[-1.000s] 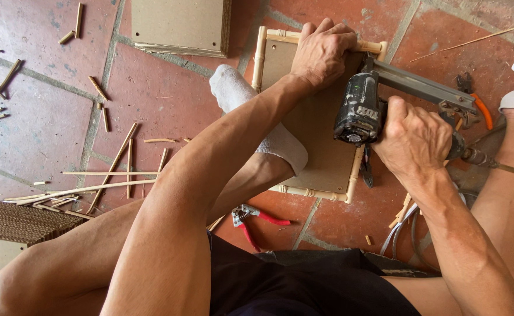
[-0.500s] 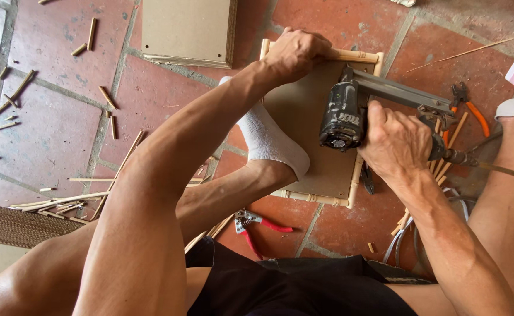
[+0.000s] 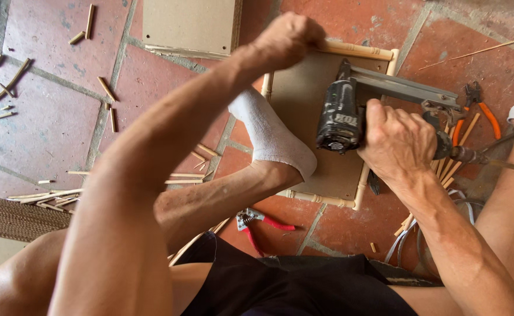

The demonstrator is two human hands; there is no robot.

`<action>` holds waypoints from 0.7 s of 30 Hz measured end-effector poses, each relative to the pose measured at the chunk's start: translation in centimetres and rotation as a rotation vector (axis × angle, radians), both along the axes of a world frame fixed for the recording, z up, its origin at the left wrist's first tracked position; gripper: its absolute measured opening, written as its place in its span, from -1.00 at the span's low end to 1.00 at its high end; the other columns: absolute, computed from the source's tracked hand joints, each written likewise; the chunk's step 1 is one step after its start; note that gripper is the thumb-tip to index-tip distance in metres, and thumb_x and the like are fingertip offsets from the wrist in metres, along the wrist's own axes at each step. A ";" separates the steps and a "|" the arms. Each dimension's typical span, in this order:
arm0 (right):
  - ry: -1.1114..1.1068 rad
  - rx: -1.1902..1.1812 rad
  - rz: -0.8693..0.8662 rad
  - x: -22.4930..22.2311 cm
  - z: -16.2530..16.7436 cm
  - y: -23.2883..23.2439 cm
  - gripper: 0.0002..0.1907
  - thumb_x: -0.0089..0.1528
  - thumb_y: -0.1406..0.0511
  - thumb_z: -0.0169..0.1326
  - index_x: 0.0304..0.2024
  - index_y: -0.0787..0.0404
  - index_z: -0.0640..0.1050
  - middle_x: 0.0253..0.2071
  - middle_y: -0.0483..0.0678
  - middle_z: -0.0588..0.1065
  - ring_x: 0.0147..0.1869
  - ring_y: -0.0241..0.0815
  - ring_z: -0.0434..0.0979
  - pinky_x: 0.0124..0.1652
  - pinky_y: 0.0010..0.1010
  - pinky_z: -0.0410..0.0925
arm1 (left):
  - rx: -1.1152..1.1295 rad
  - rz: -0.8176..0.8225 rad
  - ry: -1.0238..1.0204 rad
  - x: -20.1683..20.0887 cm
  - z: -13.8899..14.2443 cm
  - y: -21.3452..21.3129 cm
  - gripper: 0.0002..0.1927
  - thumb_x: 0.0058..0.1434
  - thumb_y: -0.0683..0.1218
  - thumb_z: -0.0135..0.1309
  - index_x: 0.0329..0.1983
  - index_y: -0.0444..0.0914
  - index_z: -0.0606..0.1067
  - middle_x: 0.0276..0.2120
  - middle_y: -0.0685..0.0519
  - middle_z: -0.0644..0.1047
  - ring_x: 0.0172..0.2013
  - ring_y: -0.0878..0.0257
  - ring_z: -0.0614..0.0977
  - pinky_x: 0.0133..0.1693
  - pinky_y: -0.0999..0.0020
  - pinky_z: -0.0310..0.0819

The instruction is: The person assembles a rectangular bamboo frame by attaching thin bamboo strips to a cardboard base. They use a pneumatic nail gun to secure the strips and pliers to trim excess material, repeating the process for multiple frames.

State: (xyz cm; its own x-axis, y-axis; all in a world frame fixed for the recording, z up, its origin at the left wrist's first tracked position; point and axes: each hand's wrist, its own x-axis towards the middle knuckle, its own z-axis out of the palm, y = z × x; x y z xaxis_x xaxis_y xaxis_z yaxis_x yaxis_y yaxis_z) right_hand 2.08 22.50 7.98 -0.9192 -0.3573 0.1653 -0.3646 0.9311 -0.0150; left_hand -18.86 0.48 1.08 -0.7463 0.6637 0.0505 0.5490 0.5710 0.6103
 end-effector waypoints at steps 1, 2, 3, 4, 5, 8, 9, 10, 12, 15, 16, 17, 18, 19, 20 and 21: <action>-0.015 0.028 0.008 -0.2 -0.3 -0.4 -0.77 0.29 0.30 0.22 -0.19 0.33 0.47 -0.55 0.01 0.46 -0.59 -0.18 0.43 -0.58 -0.34 0.30 | -0.026 -0.022 -0.063 -0.1 0.5 -1.3 -0.80 0.25 -0.23 0.09 -0.18 -0.11 0.67 -0.22 0.02 0.67 -0.27 0.09 0.72 -0.21 0.26 0.58; -0.024 0.057 0.017 -0.4 -0.6 -0.8 -0.80 0.33 0.32 0.19 -0.19 0.33 0.48 -0.57 -0.01 0.45 -0.63 -0.22 0.39 -0.63 -0.39 0.26 | -0.050 -0.042 -0.119 -0.2 1.0 -2.9 -0.83 0.31 -0.21 0.10 -0.14 -0.13 0.65 -0.23 0.02 0.67 -0.30 0.11 0.73 -0.21 0.28 0.61; 0.015 0.052 0.026 -0.6 -1.0 -1.2 -0.81 0.34 0.32 0.18 -0.18 0.34 0.48 -0.58 -0.02 0.44 -0.63 -0.23 0.38 -0.63 -0.41 0.25 | -0.076 -0.057 -0.162 -0.4 1.3 -4.0 -0.86 0.36 -0.19 0.11 -0.10 -0.15 0.64 -0.24 0.03 0.66 -0.34 0.13 0.74 -0.20 0.30 0.64; 0.052 0.043 0.039 -0.9 -1.4 -1.5 -0.81 0.34 0.33 0.17 -0.17 0.35 0.48 -0.59 -0.03 0.43 -0.63 -0.24 0.37 -0.64 -0.42 0.23 | 0.000 -0.094 -0.024 -0.6 1.4 -4.9 -0.84 0.30 -0.23 0.12 -0.12 -0.18 0.64 -0.22 0.01 0.67 -0.31 0.12 0.73 -0.21 0.29 0.64; 0.077 0.031 0.055 -1.1 -1.8 -1.8 -0.82 0.35 0.33 0.16 -0.17 0.36 0.49 -0.60 -0.04 0.42 -0.63 -0.25 0.36 -0.64 -0.43 0.22 | 0.074 -0.131 0.101 -0.5 1.2 -5.6 -0.81 0.23 -0.28 0.13 -0.15 -0.21 0.65 -0.20 -0.01 0.67 -0.27 0.11 0.73 -0.21 0.29 0.64; 0.003 0.081 0.027 -1.5 -2.5 -2.1 -0.86 0.34 0.40 0.11 -0.29 0.28 0.43 -0.62 -0.08 0.41 -0.65 -0.27 0.34 -0.65 -0.40 0.19 | 0.074 -0.156 0.127 -0.5 -0.2 -6.1 -0.78 0.23 -0.33 0.12 -0.15 -0.22 0.67 -0.24 -0.01 0.67 -0.29 0.08 0.72 -0.26 0.22 0.61; -0.008 0.091 0.020 -1.5 -2.6 -2.1 -0.89 0.32 0.43 0.10 -0.29 0.27 0.43 -0.62 -0.09 0.41 -0.63 -0.27 0.35 -0.63 -0.40 0.20 | 0.034 -0.155 0.084 -0.7 -0.8 -6.0 -0.77 0.26 -0.33 0.11 -0.13 -0.22 0.67 -0.26 0.00 0.68 -0.31 0.07 0.71 -0.28 0.20 0.60; -0.014 0.102 0.011 -1.5 -2.4 -2.0 -0.91 0.31 0.46 0.08 -0.28 0.26 0.42 -0.61 -0.09 0.40 -0.61 -0.28 0.36 -0.61 -0.40 0.21 | 0.005 -0.140 0.098 -0.8 -1.4 -5.8 -0.76 0.26 -0.33 0.11 -0.12 -0.20 0.67 -0.25 0.01 0.68 -0.30 0.08 0.71 -0.27 0.20 0.60; -0.035 0.100 0.001 -1.6 -1.9 -2.1 -0.91 0.28 0.49 0.06 -0.28 0.26 0.42 -0.61 -0.09 0.41 -0.60 -0.27 0.37 -0.60 -0.39 0.22 | -0.056 -0.111 0.127 -1.2 -2.3 -5.6 -0.75 0.27 -0.31 0.10 -0.10 -0.18 0.68 -0.23 0.02 0.69 -0.29 0.11 0.71 -0.27 0.22 0.60; -0.046 0.063 0.028 -1.8 -0.9 -3.0 -0.95 0.27 0.47 0.07 -0.27 0.31 0.45 -0.62 -0.05 0.43 -0.63 -0.24 0.39 -0.63 -0.37 0.25 | 0.082 -0.073 -0.105 -1.7 -3.2 -6.2 -0.75 0.21 -0.14 0.22 -0.03 -0.15 0.66 -0.11 0.00 0.68 -0.32 0.18 0.73 -0.25 0.31 0.62; -0.019 0.045 0.050 -1.9 -0.7 -3.5 -0.94 0.27 0.45 0.09 -0.25 0.33 0.46 -0.61 -0.02 0.44 -0.63 -0.22 0.41 -0.63 -0.35 0.27 | 0.233 -0.061 -0.048 -1.7 -3.4 -6.6 -0.76 0.33 -0.12 0.20 0.04 -0.26 0.60 -0.06 -0.10 0.65 -0.22 0.12 0.72 -0.19 0.27 0.64; 0.002 0.024 0.071 -2.1 -0.4 -4.1 -0.91 0.26 0.42 0.10 -0.24 0.36 0.47 -0.60 0.01 0.45 -0.62 -0.19 0.42 -0.62 -0.34 0.30 | 0.382 -0.052 0.004 -1.6 -3.5 -6.9 -0.73 0.46 -0.11 0.19 0.12 -0.36 0.54 -0.01 -0.19 0.62 -0.13 0.06 0.70 -0.12 0.22 0.65; 0.005 0.020 0.077 -2.3 -0.2 -4.7 -0.89 0.23 0.43 0.10 -0.23 0.36 0.47 -0.58 0.02 0.46 -0.60 -0.17 0.45 -0.59 -0.32 0.32 | 0.533 -0.046 0.057 -1.4 -3.5 -7.2 -0.67 0.58 -0.09 0.17 0.20 -0.46 0.47 0.04 -0.29 0.58 -0.04 0.00 0.68 -0.05 0.16 0.66; 0.003 0.018 0.085 -2.5 -0.1 -5.3 -0.87 0.19 0.44 0.10 -0.21 0.36 0.47 -0.56 0.03 0.47 -0.57 -0.15 0.47 -0.56 -0.30 0.34 | 0.473 0.072 -0.154 -1.2 -3.5 -7.5 -0.64 0.49 -0.02 0.16 0.15 -0.41 0.52 -0.07 -0.21 0.62 -0.16 0.08 0.69 -0.20 0.22 0.65; -0.005 0.017 0.095 -2.7 0.0 -5.9 -0.84 0.16 0.44 0.10 -0.20 0.36 0.48 -0.55 0.04 0.48 -0.54 -0.14 0.50 -0.53 -0.27 0.36 | 0.408 0.188 -0.373 -0.9 -3.5 -7.6 -0.61 0.39 0.04 0.15 0.09 -0.36 0.57 -0.17 -0.13 0.66 -0.28 0.16 0.69 -0.34 0.27 0.64; -0.017 0.019 0.091 -2.9 0.1 -6.4 -0.86 0.18 0.45 0.10 -0.21 0.35 0.47 -0.55 0.03 0.48 -0.54 -0.14 0.50 -0.52 -0.28 0.36 | 0.337 0.297 -0.594 -0.7 -3.4 -7.7 -0.57 0.30 0.11 0.13 0.04 -0.30 0.62 -0.27 -0.05 0.70 -0.40 0.23 0.69 -0.49 0.31 0.63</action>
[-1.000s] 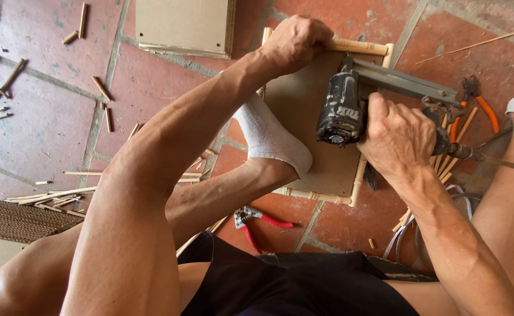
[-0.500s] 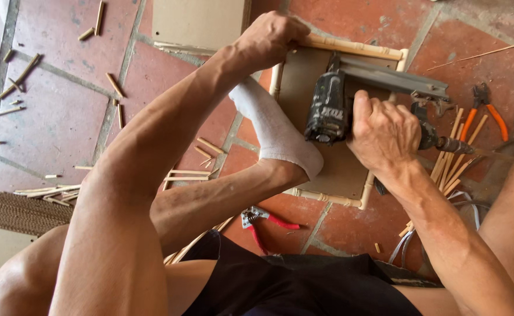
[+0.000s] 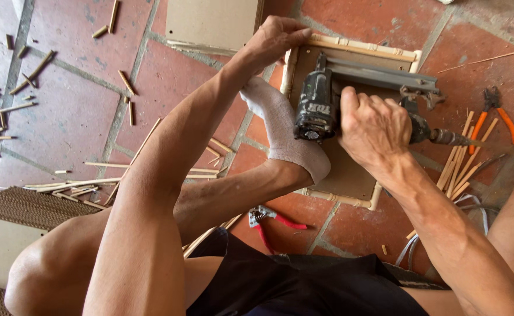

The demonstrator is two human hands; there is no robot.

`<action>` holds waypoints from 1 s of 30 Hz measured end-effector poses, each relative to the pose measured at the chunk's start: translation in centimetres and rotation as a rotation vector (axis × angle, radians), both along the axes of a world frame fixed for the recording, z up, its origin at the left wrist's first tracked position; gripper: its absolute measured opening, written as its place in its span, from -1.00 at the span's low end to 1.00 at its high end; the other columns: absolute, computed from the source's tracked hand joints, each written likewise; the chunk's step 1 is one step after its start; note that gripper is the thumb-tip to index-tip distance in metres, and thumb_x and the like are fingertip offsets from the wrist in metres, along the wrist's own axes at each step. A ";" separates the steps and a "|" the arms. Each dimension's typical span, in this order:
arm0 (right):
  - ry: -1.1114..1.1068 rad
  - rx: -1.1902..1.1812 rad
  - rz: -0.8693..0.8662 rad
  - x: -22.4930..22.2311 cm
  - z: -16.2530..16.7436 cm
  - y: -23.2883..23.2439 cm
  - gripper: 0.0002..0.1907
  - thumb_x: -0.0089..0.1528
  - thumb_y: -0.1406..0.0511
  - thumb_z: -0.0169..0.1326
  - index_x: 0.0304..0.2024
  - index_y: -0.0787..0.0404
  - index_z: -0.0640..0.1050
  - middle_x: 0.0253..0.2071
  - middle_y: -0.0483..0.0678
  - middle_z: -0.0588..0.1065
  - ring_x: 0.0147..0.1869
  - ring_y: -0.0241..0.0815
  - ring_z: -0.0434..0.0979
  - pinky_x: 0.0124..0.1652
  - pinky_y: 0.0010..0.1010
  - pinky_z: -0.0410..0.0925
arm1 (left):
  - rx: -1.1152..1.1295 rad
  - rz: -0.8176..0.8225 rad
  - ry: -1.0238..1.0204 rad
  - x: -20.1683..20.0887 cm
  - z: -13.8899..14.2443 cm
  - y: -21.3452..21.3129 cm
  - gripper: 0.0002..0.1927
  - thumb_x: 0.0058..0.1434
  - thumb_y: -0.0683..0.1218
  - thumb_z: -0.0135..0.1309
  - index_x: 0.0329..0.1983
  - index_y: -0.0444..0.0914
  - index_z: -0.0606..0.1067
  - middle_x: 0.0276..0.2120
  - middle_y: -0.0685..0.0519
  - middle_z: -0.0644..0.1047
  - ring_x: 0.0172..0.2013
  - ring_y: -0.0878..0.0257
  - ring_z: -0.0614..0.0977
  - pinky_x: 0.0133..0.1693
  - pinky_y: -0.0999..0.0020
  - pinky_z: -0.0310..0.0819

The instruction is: The person assembles a rectangular bamboo frame by attaching thin bamboo strips to a cardboard base. They use a pneumatic nail gun to secure the strips and pliers to trim excess material, repeating the process for multiple frames.

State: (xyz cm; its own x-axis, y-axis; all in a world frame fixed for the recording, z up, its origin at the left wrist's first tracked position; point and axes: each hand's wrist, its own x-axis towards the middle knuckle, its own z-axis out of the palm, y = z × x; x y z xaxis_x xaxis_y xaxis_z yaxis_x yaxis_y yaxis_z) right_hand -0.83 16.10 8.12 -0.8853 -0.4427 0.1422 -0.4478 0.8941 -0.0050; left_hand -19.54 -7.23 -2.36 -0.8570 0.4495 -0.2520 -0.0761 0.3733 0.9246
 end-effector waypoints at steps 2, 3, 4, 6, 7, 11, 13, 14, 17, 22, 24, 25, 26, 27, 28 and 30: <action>-0.021 0.002 -0.009 -0.4 0.2 -0.8 -0.90 0.20 0.47 0.10 -0.24 0.32 0.47 -0.55 0.01 0.49 -0.54 -0.16 0.50 -0.51 -0.28 0.36 | 0.007 0.023 -0.050 0.4 0.2 0.1 -0.60 0.31 0.09 0.11 0.03 -0.28 0.63 -0.31 -0.01 0.70 -0.42 0.29 0.68 -0.48 0.37 0.65; -0.001 -0.001 0.001 -0.5 0.2 -1.0 -0.89 0.18 0.47 0.10 -0.24 0.32 0.46 -0.54 0.01 0.49 -0.52 -0.14 0.51 -0.50 -0.27 0.36 | 0.010 0.037 -0.069 0.5 0.4 0.2 -0.61 0.32 0.08 0.10 0.02 -0.27 0.63 -0.32 0.02 0.70 -0.43 0.32 0.68 -0.48 0.41 0.67; 0.021 -0.006 0.010 -0.6 0.3 -1.2 -0.87 0.16 0.47 0.11 -0.24 0.32 0.46 -0.54 0.02 0.48 -0.50 -0.13 0.52 -0.48 -0.27 0.36 | 0.004 0.031 -0.039 0.6 0.5 0.3 -0.62 0.33 0.08 0.10 0.01 -0.27 0.63 -0.32 0.02 0.70 -0.42 0.33 0.69 -0.47 0.42 0.68; 0.034 -0.010 0.005 -0.7 0.1 -1.3 -0.88 0.16 0.46 0.11 -0.26 0.31 0.45 -0.54 0.02 0.47 -0.49 -0.12 0.51 -0.48 -0.27 0.36 | -0.010 0.003 0.026 0.7 0.9 0.5 -0.65 0.35 0.07 0.09 -0.01 -0.27 0.62 -0.32 0.04 0.70 -0.40 0.35 0.72 -0.45 0.44 0.71; 0.013 -0.007 0.001 -0.7 0.0 -1.3 -0.90 0.18 0.47 0.10 -0.28 0.31 0.45 -0.55 0.01 0.47 -0.51 -0.13 0.50 -0.50 -0.27 0.35 | -0.018 -0.003 0.039 0.7 1.0 0.5 -0.66 0.35 0.06 0.08 -0.02 -0.26 0.63 -0.32 0.03 0.70 -0.40 0.34 0.71 -0.45 0.44 0.71; -0.056 0.034 -0.027 -0.9 -1.1 -1.3 -0.92 0.29 0.47 0.08 -0.31 0.30 0.45 -0.59 0.01 0.45 -0.57 -0.19 0.47 -0.56 -0.30 0.31 | -0.031 -0.020 0.099 0.7 1.4 0.4 -0.68 0.37 0.05 0.06 -0.02 -0.25 0.62 -0.32 0.04 0.69 -0.39 0.35 0.73 -0.40 0.43 0.69; -0.131 0.071 -0.055 -1.0 -1.6 -1.3 -0.90 0.32 0.51 0.02 -0.31 0.30 0.45 -0.59 0.01 0.46 -0.58 -0.19 0.47 -0.59 -0.32 0.31 | -0.025 -0.022 0.099 0.8 1.4 0.4 -0.68 0.37 0.06 0.07 -0.01 -0.25 0.62 -0.31 0.03 0.69 -0.38 0.36 0.74 -0.39 0.41 0.71; -0.163 0.092 -0.070 -1.0 -1.6 -1.2 -0.88 0.34 0.53 0.00 -0.31 0.30 0.45 -0.60 0.00 0.47 -0.58 -0.19 0.47 -0.60 -0.32 0.30 | -0.017 -0.024 0.087 0.9 1.3 0.4 -0.67 0.37 0.06 0.08 -0.02 -0.25 0.62 -0.31 0.02 0.70 -0.38 0.35 0.74 -0.39 0.41 0.73; -0.051 0.016 -0.038 0.3 -0.6 -0.4 -0.85 0.15 0.48 0.03 -0.21 0.34 0.48 -0.49 0.11 0.52 -0.54 -0.11 0.50 -0.53 -0.29 0.36 | -0.039 -0.040 0.068 0.7 0.9 0.4 -0.66 0.35 0.07 0.11 -0.02 -0.26 0.63 -0.30 0.02 0.69 -0.37 0.34 0.72 -0.39 0.39 0.74; -0.058 -0.025 -0.165 9.1 3.5 5.4 -0.50 0.16 0.34 0.19 0.13 0.44 0.50 -0.34 0.12 0.59 -0.34 -0.01 0.61 -0.34 -0.19 0.45 | -0.261 -0.109 0.100 -0.5 2.3 0.4 -0.66 0.32 0.11 0.13 -0.04 -0.19 0.65 -0.31 0.02 0.69 -0.38 0.28 0.70 -0.36 0.28 0.66; -0.131 0.067 -0.322 14.2 4.1 8.8 -0.53 0.22 0.31 0.21 0.17 0.32 0.50 -0.32 0.07 0.60 -0.30 -0.04 0.63 -0.24 -0.20 0.49 | -0.408 -0.230 0.234 -0.3 4.3 1.5 -0.68 0.34 0.12 0.15 -0.06 -0.16 0.68 -0.33 0.02 0.67 -0.37 0.21 0.69 -0.30 0.18 0.58; -0.215 0.127 -0.372 16.9 4.0 10.5 -0.40 0.14 0.26 0.23 0.22 0.32 0.48 -0.32 0.06 0.61 -0.29 -0.06 0.63 -0.24 -0.22 0.50 | -0.456 -0.313 0.453 0.6 5.4 2.5 -0.68 0.31 0.11 0.19 -0.06 -0.19 0.67 -0.31 -0.01 0.66 -0.33 0.16 0.68 -0.27 0.13 0.58; -0.295 0.182 -0.418 19.2 3.6 11.9 -0.27 0.06 0.21 0.26 0.28 0.33 0.46 -0.32 0.05 0.61 -0.29 -0.07 0.64 -0.24 -0.23 0.50 | -0.497 -0.393 0.681 1.6 6.9 3.9 -0.67 0.28 0.10 0.23 -0.07 -0.21 0.65 -0.30 -0.04 0.65 -0.29 0.11 0.68 -0.24 0.08 0.57; -0.373 0.235 -0.461 21.3 2.8 12.9 -0.14 -0.02 0.17 0.28 0.33 0.33 0.44 -0.32 0.04 0.61 -0.28 -0.09 0.64 -0.24 -0.24 0.51 | -0.530 -0.470 0.913 2.8 8.5 5.5 -0.66 0.26 0.09 0.27 -0.07 -0.24 0.63 -0.29 -0.07 0.64 -0.25 0.06 0.68 -0.21 0.04 0.56; -0.447 0.291 -0.486 23.3 1.8 13.3 -0.15 -0.01 0.15 0.26 0.32 0.29 0.44 -0.27 0.06 0.61 -0.27 -0.07 0.65 -0.33 -0.25 0.51 | -0.650 -0.646 0.899 5.1 9.6 8.2 -0.53 0.25 0.14 0.26 0.12 -0.18 0.55 -0.30 -0.13 0.61 -0.22 -0.04 0.65 -0.23 -0.08 0.52; -0.563 0.400 -0.545 26.5 -0.2 13.6 -0.18 0.00 0.12 0.23 0.31 0.21 0.43 -0.17 0.11 0.61 -0.26 -0.03 0.66 -0.51 -0.26 0.51 | -0.603 -0.931 1.169 11.3 11.0 14.5 -0.30 -0.08 0.28 0.27 0.12 -0.07 0.55 -0.26 -0.12 0.61 -0.14 -0.05 0.62 -0.18 -0.26 0.42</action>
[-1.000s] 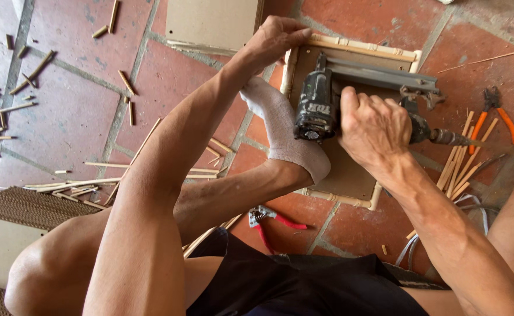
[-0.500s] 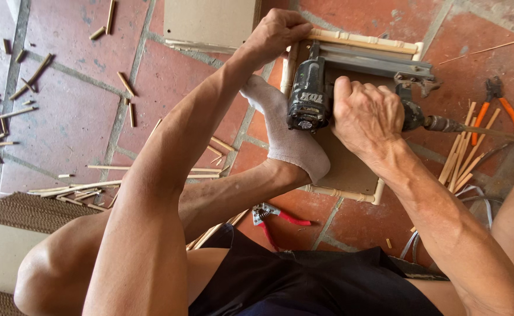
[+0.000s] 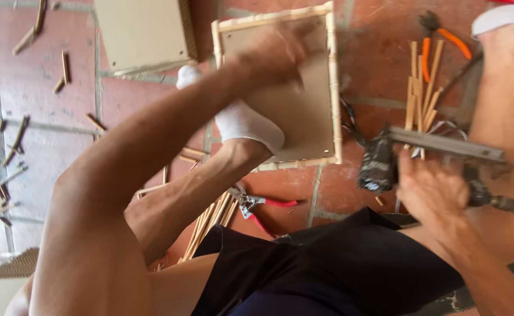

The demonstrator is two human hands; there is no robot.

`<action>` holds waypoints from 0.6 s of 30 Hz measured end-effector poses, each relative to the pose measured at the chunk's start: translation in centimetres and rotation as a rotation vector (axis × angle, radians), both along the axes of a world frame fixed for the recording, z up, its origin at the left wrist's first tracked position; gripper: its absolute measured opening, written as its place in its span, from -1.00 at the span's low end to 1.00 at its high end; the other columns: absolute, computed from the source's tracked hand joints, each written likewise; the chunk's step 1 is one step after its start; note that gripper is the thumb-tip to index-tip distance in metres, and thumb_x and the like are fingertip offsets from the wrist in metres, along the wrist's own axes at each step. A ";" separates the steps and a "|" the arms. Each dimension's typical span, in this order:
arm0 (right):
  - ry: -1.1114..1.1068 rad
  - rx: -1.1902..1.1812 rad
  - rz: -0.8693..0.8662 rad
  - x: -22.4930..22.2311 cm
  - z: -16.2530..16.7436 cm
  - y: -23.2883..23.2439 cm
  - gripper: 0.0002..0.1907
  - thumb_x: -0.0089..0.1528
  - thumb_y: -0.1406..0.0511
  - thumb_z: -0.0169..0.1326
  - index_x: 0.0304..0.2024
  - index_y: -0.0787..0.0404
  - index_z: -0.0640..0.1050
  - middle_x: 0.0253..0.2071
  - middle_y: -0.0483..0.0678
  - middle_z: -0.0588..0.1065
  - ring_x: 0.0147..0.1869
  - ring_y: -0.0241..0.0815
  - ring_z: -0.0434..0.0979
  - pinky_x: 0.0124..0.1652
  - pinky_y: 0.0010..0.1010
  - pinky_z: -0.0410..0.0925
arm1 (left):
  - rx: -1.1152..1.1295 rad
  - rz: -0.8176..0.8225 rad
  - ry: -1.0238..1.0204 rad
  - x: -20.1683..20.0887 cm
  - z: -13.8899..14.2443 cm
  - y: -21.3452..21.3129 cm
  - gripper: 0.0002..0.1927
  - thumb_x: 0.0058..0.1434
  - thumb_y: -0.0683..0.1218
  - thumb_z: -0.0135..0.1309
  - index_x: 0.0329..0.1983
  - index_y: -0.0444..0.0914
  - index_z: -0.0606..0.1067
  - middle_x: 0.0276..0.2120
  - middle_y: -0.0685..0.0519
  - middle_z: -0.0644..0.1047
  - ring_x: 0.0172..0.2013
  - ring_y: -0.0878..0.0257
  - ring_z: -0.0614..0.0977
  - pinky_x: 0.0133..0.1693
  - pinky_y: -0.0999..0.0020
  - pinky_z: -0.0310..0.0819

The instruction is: The person assembles a rectangular bamboo frame by attaching thin bamboo strips to a cardboard base. They use a pneumatic nail gun to secure the strips and pliers to trim excess material, repeating the process for multiple frames.

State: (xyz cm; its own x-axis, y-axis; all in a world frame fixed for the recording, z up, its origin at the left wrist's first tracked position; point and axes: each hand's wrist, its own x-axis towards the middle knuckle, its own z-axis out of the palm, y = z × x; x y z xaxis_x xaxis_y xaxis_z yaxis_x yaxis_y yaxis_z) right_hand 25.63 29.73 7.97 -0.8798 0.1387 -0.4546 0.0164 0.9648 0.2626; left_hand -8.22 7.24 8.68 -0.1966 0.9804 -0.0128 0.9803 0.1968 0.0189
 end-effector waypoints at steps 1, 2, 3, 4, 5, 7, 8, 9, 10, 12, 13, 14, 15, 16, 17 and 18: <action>-0.068 -0.016 -0.030 1.3 -1.0 -0.4 -0.31 0.15 0.19 0.11 0.33 0.27 0.39 -0.21 0.14 0.61 -0.29 0.00 0.67 -0.52 -0.23 0.52 | 0.133 -0.257 0.120 3.3 0.3 2.7 -0.23 -0.41 0.36 0.29 -0.06 -0.02 0.64 -0.19 -0.04 0.64 -0.09 0.04 0.62 -0.11 -0.32 0.37; -0.132 -0.032 -0.060 2.4 -2.1 -1.0 -0.44 0.31 0.26 -0.01 0.34 0.32 0.34 -0.25 0.17 0.61 -0.33 0.03 0.67 -0.53 -0.21 0.53 | -0.235 -0.333 0.127 6.0 0.5 5.2 -0.41 -0.23 0.27 0.34 -0.07 0.08 0.65 -0.08 0.05 0.57 0.08 0.04 0.51 0.06 -0.28 0.21; -0.006 -0.009 0.034 3.5 -3.1 -1.7 -0.48 0.26 0.29 -0.01 0.26 0.37 0.40 -0.23 0.17 0.61 -0.27 0.02 0.67 -0.46 -0.21 0.53 | -0.608 -0.390 0.145 8.1 0.4 7.3 -0.59 -0.06 0.18 0.39 -0.09 0.17 0.67 0.02 0.14 0.51 0.25 0.05 0.39 0.22 -0.24 0.06; 0.114 0.017 0.121 4.5 -3.9 -2.5 -0.51 0.21 0.32 -0.01 0.18 0.41 0.45 -0.21 0.17 0.61 -0.21 0.01 0.67 -0.39 -0.21 0.52 | -0.722 -0.365 0.058 9.0 0.2 8.7 -0.47 -0.14 0.15 0.44 -0.02 0.18 0.64 -0.02 0.18 0.58 0.20 0.09 0.46 0.19 -0.12 0.14; 0.098 -0.063 0.083 5.3 -4.7 -3.0 -0.55 0.22 0.33 0.02 0.14 0.40 0.46 -0.24 0.16 0.61 -0.22 0.00 0.65 -0.31 -0.20 0.50 | -0.840 -0.335 -0.032 9.9 -0.1 9.8 -0.34 -0.22 0.11 0.49 0.06 0.20 0.62 -0.07 0.22 0.65 0.15 0.13 0.52 0.16 0.00 0.22; 0.098 -0.171 0.028 6.8 -5.9 -3.7 -0.53 0.17 0.36 0.08 0.13 0.40 0.46 -0.28 0.14 0.60 -0.24 -0.01 0.63 -0.24 -0.18 0.47 | -0.858 -0.336 -0.022 11.0 -1.0 10.9 -0.32 -0.25 0.16 0.51 0.04 0.23 0.61 -0.08 0.22 0.61 0.12 0.15 0.51 0.12 0.02 0.23; 0.114 -0.194 0.006 7.4 -6.4 -3.9 -0.46 0.10 0.37 0.11 0.15 0.40 0.45 -0.29 0.13 0.60 -0.24 -0.02 0.62 -0.24 -0.19 0.45 | -0.869 -0.332 -0.011 11.0 -1.4 11.1 -0.31 -0.27 0.19 0.52 0.04 0.24 0.61 -0.09 0.22 0.60 0.11 0.16 0.51 0.10 0.04 0.23; 0.138 -0.216 -0.015 7.9 -6.7 -3.9 -0.39 0.04 0.38 0.14 0.17 0.41 0.44 -0.30 0.13 0.59 -0.25 -0.03 0.61 -0.25 -0.19 0.44 | -0.877 -0.326 0.009 11.0 -1.6 11.1 -0.30 -0.28 0.21 0.53 0.03 0.26 0.60 -0.10 0.22 0.58 0.09 0.17 0.50 0.08 0.05 0.23; 0.121 -0.235 -0.013 8.3 -6.9 -3.8 -0.38 0.03 0.39 0.16 0.17 0.41 0.44 -0.29 0.15 0.59 -0.24 -0.02 0.61 -0.27 -0.17 0.44 | -0.885 -0.325 0.023 11.0 -1.8 11.2 -0.29 -0.30 0.24 0.54 0.03 0.28 0.60 -0.10 0.22 0.57 0.07 0.18 0.50 0.06 0.06 0.23; 0.073 -0.281 0.000 8.6 -7.3 -3.5 -0.36 0.01 0.40 0.19 0.17 0.42 0.43 -0.28 0.18 0.59 -0.23 0.00 0.62 -0.31 -0.14 0.45 | -0.918 -0.325 0.041 11.2 -1.8 11.6 -0.30 -0.31 0.24 0.55 -0.01 0.25 0.61 -0.12 0.20 0.57 0.05 0.16 0.52 0.03 0.08 0.28; 0.049 -0.303 -0.015 8.5 -7.4 -3.3 -0.37 0.03 0.40 0.18 0.18 0.43 0.43 -0.28 0.18 0.59 -0.22 0.00 0.62 -0.30 -0.13 0.46 | -0.938 -0.327 0.053 11.4 -1.7 11.9 -0.33 -0.32 0.23 0.54 -0.03 0.20 0.63 -0.12 0.18 0.59 0.05 0.15 0.54 0.02 0.09 0.32; 0.025 -0.324 -0.026 8.3 -7.6 -3.1 -0.38 0.05 0.41 0.17 0.19 0.45 0.42 -0.28 0.19 0.59 -0.22 0.01 0.62 -0.28 -0.11 0.46 | -0.957 -0.324 0.066 11.5 -1.5 12.2 -0.35 -0.32 0.21 0.54 -0.06 0.15 0.65 -0.13 0.16 0.62 0.04 0.13 0.57 0.02 0.10 0.36; 0.001 -0.347 -0.031 8.0 -7.9 -3.0 -0.39 0.07 0.41 0.16 0.19 0.46 0.41 -0.28 0.19 0.59 -0.22 0.02 0.62 -0.27 -0.09 0.47 | -0.977 -0.315 0.075 11.7 -1.4 12.5 -0.38 -0.32 0.19 0.54 -0.09 0.11 0.66 -0.14 0.14 0.64 0.03 0.11 0.59 0.01 0.11 0.40; -0.070 -0.359 -0.029 7.6 -8.2 -2.8 -0.52 0.15 0.41 0.10 0.14 0.44 0.47 -0.26 0.17 0.60 -0.20 0.01 0.63 -0.16 0.08 0.41 | -1.001 -0.305 0.076 11.9 -1.3 12.6 -0.40 -0.32 0.17 0.53 -0.12 0.06 0.68 -0.15 0.12 0.66 0.03 0.09 0.62 0.00 0.13 0.44; -0.141 -0.373 -0.024 7.1 -8.6 -2.6 -0.64 0.24 0.41 0.04 0.08 0.42 0.52 -0.25 0.15 0.62 -0.18 0.00 0.65 -0.05 0.25 0.34 | -1.025 -0.294 0.077 12.0 -1.3 12.7 -0.43 -0.32 0.15 0.53 -0.14 0.02 0.70 -0.16 0.11 0.69 0.02 0.07 0.64 0.00 0.14 0.48; -0.208 -0.387 -0.024 6.7 -9.0 -2.4 -0.73 0.32 0.42 -0.02 0.03 0.39 0.57 -0.23 0.12 0.63 -0.16 -0.01 0.66 0.05 0.43 0.29 | -1.026 -0.275 0.074 12.1 -1.5 12.7 -0.44 -0.32 0.15 0.53 -0.17 -0.01 0.70 -0.19 0.10 0.69 -0.02 0.07 0.65 -0.03 0.13 0.49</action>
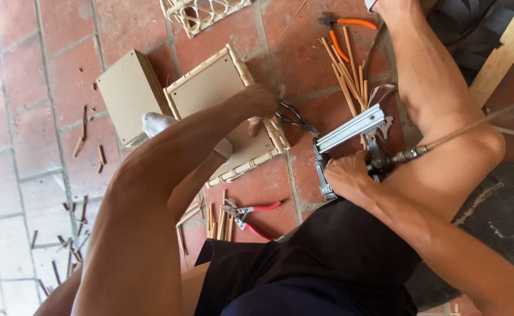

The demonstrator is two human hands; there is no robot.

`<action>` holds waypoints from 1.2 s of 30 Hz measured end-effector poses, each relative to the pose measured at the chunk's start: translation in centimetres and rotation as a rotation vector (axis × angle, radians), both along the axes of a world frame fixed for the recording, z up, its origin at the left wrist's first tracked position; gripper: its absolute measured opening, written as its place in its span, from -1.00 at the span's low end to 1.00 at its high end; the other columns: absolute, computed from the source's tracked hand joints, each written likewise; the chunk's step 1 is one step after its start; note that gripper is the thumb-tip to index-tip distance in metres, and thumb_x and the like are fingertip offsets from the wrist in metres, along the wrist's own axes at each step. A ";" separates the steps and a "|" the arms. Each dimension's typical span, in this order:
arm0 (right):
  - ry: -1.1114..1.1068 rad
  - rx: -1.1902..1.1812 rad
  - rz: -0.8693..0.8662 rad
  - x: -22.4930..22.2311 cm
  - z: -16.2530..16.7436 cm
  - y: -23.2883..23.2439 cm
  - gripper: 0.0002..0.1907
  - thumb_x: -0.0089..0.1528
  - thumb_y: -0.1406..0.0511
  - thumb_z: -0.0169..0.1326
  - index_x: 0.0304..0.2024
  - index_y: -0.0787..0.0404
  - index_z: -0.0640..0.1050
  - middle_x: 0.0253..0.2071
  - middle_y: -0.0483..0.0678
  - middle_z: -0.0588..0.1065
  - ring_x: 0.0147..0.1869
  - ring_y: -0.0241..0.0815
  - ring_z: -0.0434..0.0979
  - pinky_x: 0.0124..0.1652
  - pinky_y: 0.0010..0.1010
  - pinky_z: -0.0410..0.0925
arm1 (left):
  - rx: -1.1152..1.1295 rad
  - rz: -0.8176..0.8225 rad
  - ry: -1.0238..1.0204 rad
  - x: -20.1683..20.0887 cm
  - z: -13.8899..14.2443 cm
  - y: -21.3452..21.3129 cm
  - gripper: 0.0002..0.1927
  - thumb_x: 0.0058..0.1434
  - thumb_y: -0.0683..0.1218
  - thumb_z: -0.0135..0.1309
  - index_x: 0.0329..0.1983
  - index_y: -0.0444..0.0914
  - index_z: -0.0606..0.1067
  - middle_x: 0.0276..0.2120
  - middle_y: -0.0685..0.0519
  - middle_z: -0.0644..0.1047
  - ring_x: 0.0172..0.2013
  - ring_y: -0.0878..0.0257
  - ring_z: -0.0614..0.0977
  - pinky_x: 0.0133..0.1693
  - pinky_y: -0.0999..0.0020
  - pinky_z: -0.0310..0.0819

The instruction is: The person assembles a rectangular bamboo frame by attaching thin bamboo strips to a cardboard base. They use a pneumatic nail gun to secure the strips and pliers to trim excess material, repeating the process for multiple frames.

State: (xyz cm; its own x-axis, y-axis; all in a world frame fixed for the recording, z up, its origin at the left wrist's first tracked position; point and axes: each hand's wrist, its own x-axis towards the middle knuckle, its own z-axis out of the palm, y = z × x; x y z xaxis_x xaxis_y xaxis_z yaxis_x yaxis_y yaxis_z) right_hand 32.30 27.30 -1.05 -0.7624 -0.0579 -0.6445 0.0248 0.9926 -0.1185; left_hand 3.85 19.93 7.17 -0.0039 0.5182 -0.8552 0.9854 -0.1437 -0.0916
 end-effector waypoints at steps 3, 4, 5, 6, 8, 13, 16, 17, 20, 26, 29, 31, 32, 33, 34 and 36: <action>-0.069 -0.110 -0.008 -0.9 -1.2 0.7 -0.73 0.16 0.41 0.16 -0.08 0.33 0.65 -0.13 0.11 0.60 -0.08 0.04 0.64 -0.16 0.05 0.51 | -0.014 0.054 -0.016 -0.2 -1.0 -0.5 -0.47 -0.33 0.15 0.54 -0.24 -0.07 0.71 -0.28 0.07 0.68 -0.12 0.04 0.68 -0.10 0.11 0.51; 0.012 -0.143 -0.034 -0.9 -1.5 0.9 -0.70 0.16 0.39 0.18 -0.05 0.38 0.61 -0.16 0.13 0.62 -0.13 0.05 0.66 -0.21 0.01 0.52 | -0.009 0.082 -0.012 -0.6 -1.2 -0.9 -0.48 -0.33 0.15 0.54 -0.27 -0.09 0.71 -0.31 0.05 0.68 -0.16 0.03 0.68 -0.12 0.11 0.52; 0.089 -0.179 -0.062 -0.8 -1.6 1.1 -0.65 0.15 0.37 0.19 -0.03 0.42 0.57 -0.19 0.16 0.63 -0.17 0.06 0.68 -0.25 -0.03 0.53 | -0.007 0.108 -0.010 -1.3 -1.3 -1.2 -0.49 -0.34 0.15 0.54 -0.29 -0.11 0.71 -0.34 0.04 0.68 -0.19 0.02 0.69 -0.15 0.10 0.53; 0.158 -0.217 -0.090 -0.7 -1.6 1.2 -0.60 0.14 0.35 0.20 0.00 0.47 0.53 -0.22 0.18 0.64 -0.22 0.07 0.70 -0.29 -0.07 0.54 | 0.013 0.140 -0.011 -2.2 -1.1 -1.8 -0.48 -0.31 0.17 0.52 -0.27 -0.11 0.70 -0.35 0.02 0.67 -0.23 0.00 0.69 -0.18 0.07 0.54; -0.040 -0.204 -0.097 -0.4 -1.3 1.5 -0.76 0.11 0.36 0.25 -0.17 0.33 0.65 -0.21 0.14 0.65 -0.18 0.04 0.71 -0.23 -0.10 0.53 | 0.047 0.249 0.027 -5.0 0.1 -3.2 -0.46 -0.26 0.24 0.49 -0.26 -0.11 0.71 -0.37 -0.04 0.66 -0.28 -0.03 0.69 -0.24 0.01 0.53; -0.072 -0.243 -0.141 -0.7 0.7 2.0 -0.83 0.05 0.32 0.31 -0.31 0.21 0.72 -0.21 0.08 0.66 -0.13 0.05 0.71 -0.16 -0.13 0.52 | 0.355 0.938 0.128 -12.7 5.2 -12.6 -0.30 -0.17 0.40 0.41 -0.27 -0.27 0.69 -0.50 -0.11 0.63 -0.49 0.14 0.64 -0.40 0.16 0.46; -0.055 -0.250 -0.175 -1.4 0.9 2.1 -0.82 0.02 0.30 0.33 -0.31 0.18 0.72 -0.21 0.07 0.66 -0.11 0.06 0.70 -0.14 -0.14 0.52 | 0.507 1.545 0.112 -12.6 5.1 -20.4 -0.36 -0.09 0.36 0.35 -0.26 -0.28 0.67 -0.50 -0.09 0.63 -0.50 0.16 0.64 -0.41 0.17 0.48; -0.074 -0.242 -0.190 -1.6 0.7 1.9 -0.80 0.02 0.31 0.34 -0.30 0.18 0.72 -0.21 0.07 0.66 -0.10 0.05 0.70 -0.13 -0.14 0.52 | 0.505 1.729 0.054 -11.8 4.4 -22.3 -0.38 -0.06 0.34 0.34 -0.26 -0.28 0.67 -0.50 -0.08 0.63 -0.50 0.17 0.64 -0.41 0.18 0.49; -0.054 -0.181 -0.198 -1.4 -0.4 1.3 -0.73 0.05 0.35 0.30 -0.18 0.23 0.68 -0.18 0.07 0.67 -0.09 0.02 0.72 -0.15 -0.15 0.54 | 0.545 2.079 -0.114 -8.8 1.9 -26.1 -0.44 0.03 0.30 0.28 -0.25 -0.29 0.65 -0.50 -0.06 0.62 -0.52 0.19 0.64 -0.42 0.20 0.51; 0.067 -0.116 -0.138 -0.7 -2.0 1.1 -0.63 0.17 0.36 0.18 0.01 0.40 0.55 -0.16 0.17 0.65 -0.11 0.08 0.73 -0.18 -0.11 0.55 | 0.810 2.327 -0.470 -6.3 -2.6 -25.5 -0.53 0.20 0.22 0.17 -0.23 -0.30 0.62 -0.50 -0.02 0.61 -0.54 0.23 0.64 -0.44 0.23 0.56; -0.116 -0.143 -0.198 -1.6 -1.3 1.2 -0.51 0.11 0.25 0.31 0.01 0.41 0.54 -0.13 0.20 0.64 -0.08 0.13 0.70 -0.12 -0.06 0.53 | 0.828 2.291 -0.544 -7.2 -3.6 -24.8 -0.57 0.29 0.18 0.12 -0.23 -0.30 0.60 -0.50 0.00 0.61 -0.56 0.25 0.64 -0.45 0.25 0.59; -0.150 -0.167 -0.219 -2.3 -0.6 1.0 -0.46 0.09 0.19 0.36 -0.01 0.42 0.54 -0.14 0.23 0.63 -0.07 0.16 0.69 -0.11 -0.04 0.53 | 0.854 2.282 -0.583 -8.4 -4.3 -24.7 -0.59 0.35 0.15 0.08 -0.22 -0.31 0.59 -0.50 0.02 0.61 -0.57 0.27 0.64 -0.46 0.26 0.60; -0.121 -0.182 -0.197 -2.5 -0.2 0.8 -0.47 0.10 0.19 0.35 -0.02 0.43 0.54 -0.16 0.25 0.63 -0.09 0.18 0.69 -0.13 -0.04 0.54 | 0.824 2.252 -0.577 -8.9 -4.8 -24.7 -0.60 0.38 0.14 0.06 -0.22 -0.31 0.58 -0.50 0.02 0.60 -0.57 0.27 0.64 -0.46 0.27 0.61; -0.082 -0.191 -0.183 -2.6 0.1 0.5 -0.47 0.10 0.19 0.33 -0.03 0.44 0.54 -0.18 0.27 0.63 -0.11 0.19 0.69 -0.15 -0.04 0.55 | 0.772 2.193 -0.566 -9.6 -5.1 -24.6 -0.61 0.40 0.12 0.05 -0.21 -0.31 0.58 -0.50 0.03 0.60 -0.58 0.28 0.64 -0.47 0.28 0.62; -0.041 -0.195 -0.182 -2.5 0.4 0.3 -0.45 0.11 0.17 0.33 -0.03 0.46 0.51 -0.22 0.28 0.63 -0.12 0.20 0.69 -0.16 -0.04 0.54 | 0.730 2.165 -0.531 -10.2 -5.4 -24.6 -0.62 0.43 0.11 0.03 -0.21 -0.31 0.57 -0.50 0.04 0.60 -0.58 0.29 0.64 -0.47 0.28 0.63; 0.046 -0.207 -0.190 -2.2 0.8 -0.5 -0.40 0.12 0.14 0.32 -0.03 0.50 0.47 -0.29 0.31 0.62 -0.16 0.22 0.69 -0.18 -0.03 0.54 | 0.642 2.111 -0.401 -11.3 -5.8 -24.5 -0.59 0.44 0.05 -0.02 -0.22 -0.41 0.57 -0.52 -0.04 0.60 -0.59 0.25 0.65 -0.45 0.27 0.68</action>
State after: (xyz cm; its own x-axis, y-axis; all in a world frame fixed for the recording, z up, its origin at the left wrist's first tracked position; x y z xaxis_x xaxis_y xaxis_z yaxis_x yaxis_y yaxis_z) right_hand 30.13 26.84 -0.22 -0.8005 -0.0384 -0.5982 0.1975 0.9253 -0.3238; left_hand -7.49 -4.59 1.33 -0.6768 0.1272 -0.7251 -0.3918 0.7716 0.5011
